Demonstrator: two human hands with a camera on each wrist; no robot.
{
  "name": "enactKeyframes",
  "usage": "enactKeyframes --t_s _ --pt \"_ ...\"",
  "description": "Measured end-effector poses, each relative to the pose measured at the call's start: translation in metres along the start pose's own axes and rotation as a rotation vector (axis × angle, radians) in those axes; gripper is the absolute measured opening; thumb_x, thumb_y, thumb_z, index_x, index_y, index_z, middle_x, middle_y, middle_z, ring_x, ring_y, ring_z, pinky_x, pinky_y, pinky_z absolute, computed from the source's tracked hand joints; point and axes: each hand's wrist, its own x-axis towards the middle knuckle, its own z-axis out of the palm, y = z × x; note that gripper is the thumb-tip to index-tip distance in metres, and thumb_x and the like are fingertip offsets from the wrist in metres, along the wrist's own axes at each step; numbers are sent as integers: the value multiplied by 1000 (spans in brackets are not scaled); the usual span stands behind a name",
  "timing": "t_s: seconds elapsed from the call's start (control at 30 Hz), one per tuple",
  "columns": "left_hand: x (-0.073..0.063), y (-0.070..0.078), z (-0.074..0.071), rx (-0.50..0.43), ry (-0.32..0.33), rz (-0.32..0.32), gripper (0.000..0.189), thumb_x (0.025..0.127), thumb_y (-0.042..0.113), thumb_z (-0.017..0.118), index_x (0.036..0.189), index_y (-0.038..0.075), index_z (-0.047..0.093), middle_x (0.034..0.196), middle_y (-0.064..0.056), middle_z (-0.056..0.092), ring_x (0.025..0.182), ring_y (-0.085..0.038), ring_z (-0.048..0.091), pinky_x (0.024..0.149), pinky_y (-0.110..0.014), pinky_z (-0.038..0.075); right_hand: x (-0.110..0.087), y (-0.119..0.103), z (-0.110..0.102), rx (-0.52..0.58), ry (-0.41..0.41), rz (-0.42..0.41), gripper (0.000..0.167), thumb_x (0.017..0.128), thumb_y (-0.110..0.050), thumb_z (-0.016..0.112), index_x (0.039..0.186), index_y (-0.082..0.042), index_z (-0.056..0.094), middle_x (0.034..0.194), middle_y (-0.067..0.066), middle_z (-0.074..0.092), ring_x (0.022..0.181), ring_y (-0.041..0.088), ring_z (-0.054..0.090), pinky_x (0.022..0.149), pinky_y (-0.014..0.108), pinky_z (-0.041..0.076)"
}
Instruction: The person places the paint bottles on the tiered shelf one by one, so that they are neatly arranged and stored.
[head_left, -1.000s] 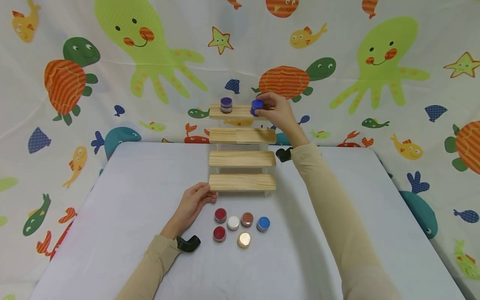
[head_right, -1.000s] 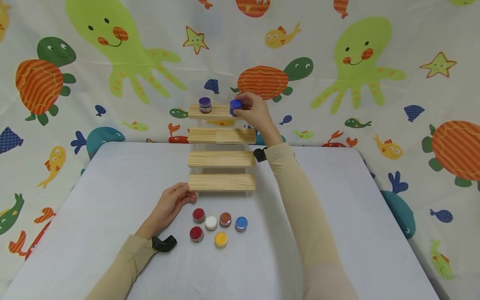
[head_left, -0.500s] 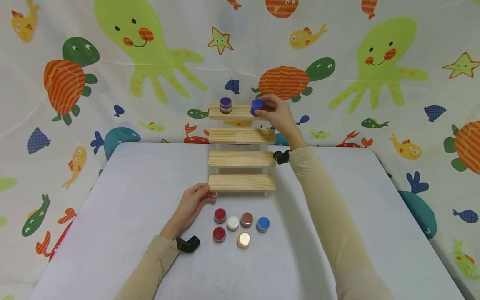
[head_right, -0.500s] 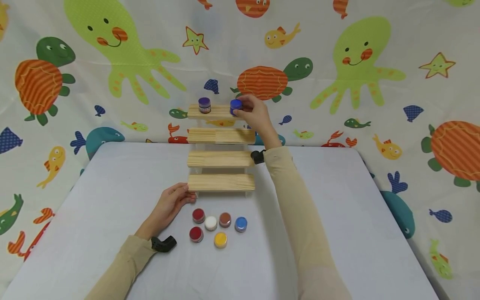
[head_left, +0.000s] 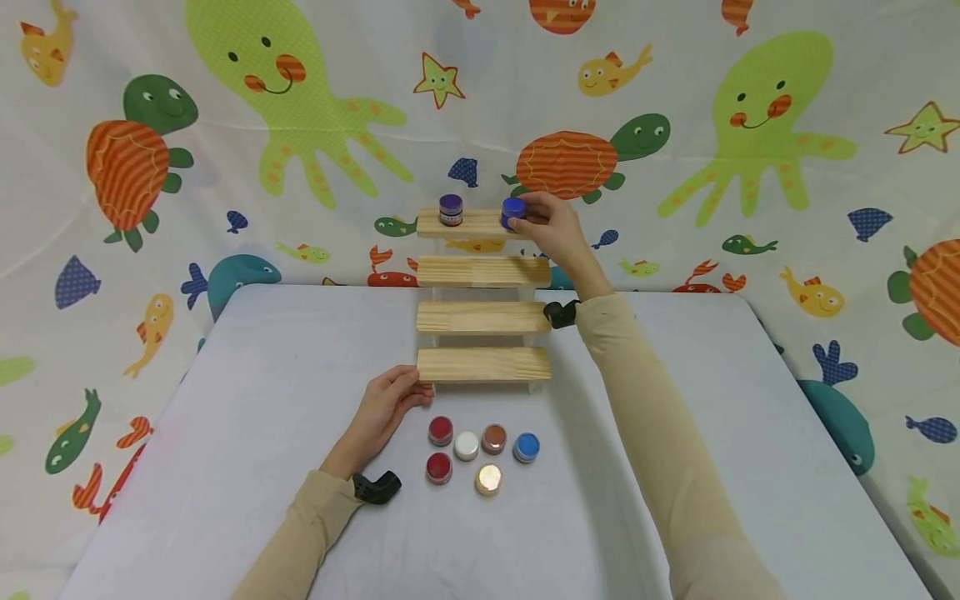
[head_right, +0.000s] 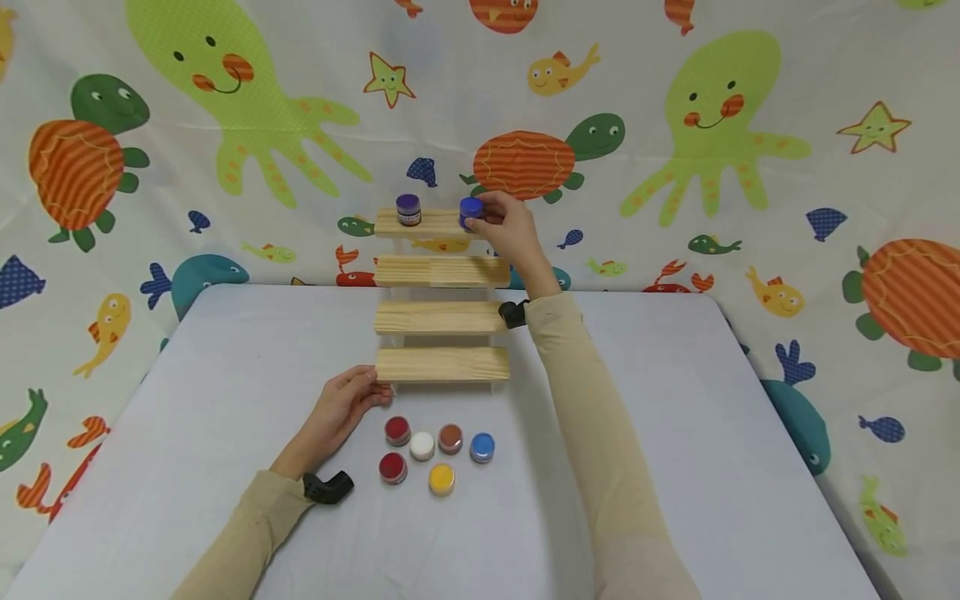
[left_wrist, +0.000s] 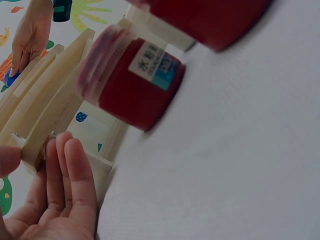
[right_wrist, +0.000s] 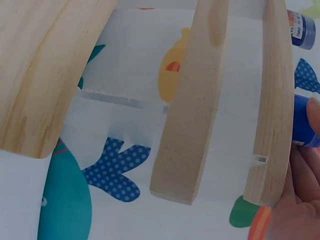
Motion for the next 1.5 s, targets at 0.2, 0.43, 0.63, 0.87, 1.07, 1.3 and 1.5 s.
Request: enactKeyframes --t_s 0.2,0.43,0.63,0.87,1.07,1.3,1.5 --pt "0 0 1 -1 3 -2 30 102 22 58 116 -4 57 103 -17 63 91 -19 64 86 -28 57 -1 -6 -10 31 -83 31 55 93 -14 70 142 -2 48 139 14 54 124 24 53 106 34 44" --pt "0 1 1 -4 2 -3 30 102 21 58 117 -5 56 102 -16 63 92 -19 64 86 -28 57 -11 -12 -23 -33 -91 43 59 96 -23 66 147 -4 43 147 11 49 134 24 48 110 38 41" --pt "-1 1 1 4 -4 0 31 103 21 57 118 -6 55 103 -16 62 91 -18 64 86 -27 56 -29 -19 -27 -109 -67 -4 53 98 -21 63 144 -2 45 146 12 50 133 27 48 108 42 43" --pt "-2 3 3 -9 2 -5 29 103 19 55 118 -6 55 103 -17 62 91 -19 64 84 -27 57 -55 -30 -26 -153 -47 -95 48 97 -21 64 140 -2 51 142 12 53 131 27 50 109 38 42" --pt "-2 3 3 -12 -3 0 29 103 20 56 117 -6 56 102 -15 63 91 -19 64 84 -27 57 -76 -37 -25 -118 -40 -197 43 98 -17 63 136 -1 54 139 12 55 130 24 51 110 37 41" --pt "-1 1 1 0 -5 -4 33 103 20 56 120 -8 53 102 -15 62 92 -19 63 85 -28 56 -100 -43 -21 -87 -38 -302 37 98 -12 62 134 -3 57 136 10 59 128 21 53 109 36 42" --pt "-2 2 1 -3 -2 -4 33 103 21 56 120 -7 54 102 -15 62 92 -19 63 85 -27 56 -118 -46 -19 -47 -25 -402 32 98 -5 61 130 -1 59 132 9 61 126 19 54 110 35 41"
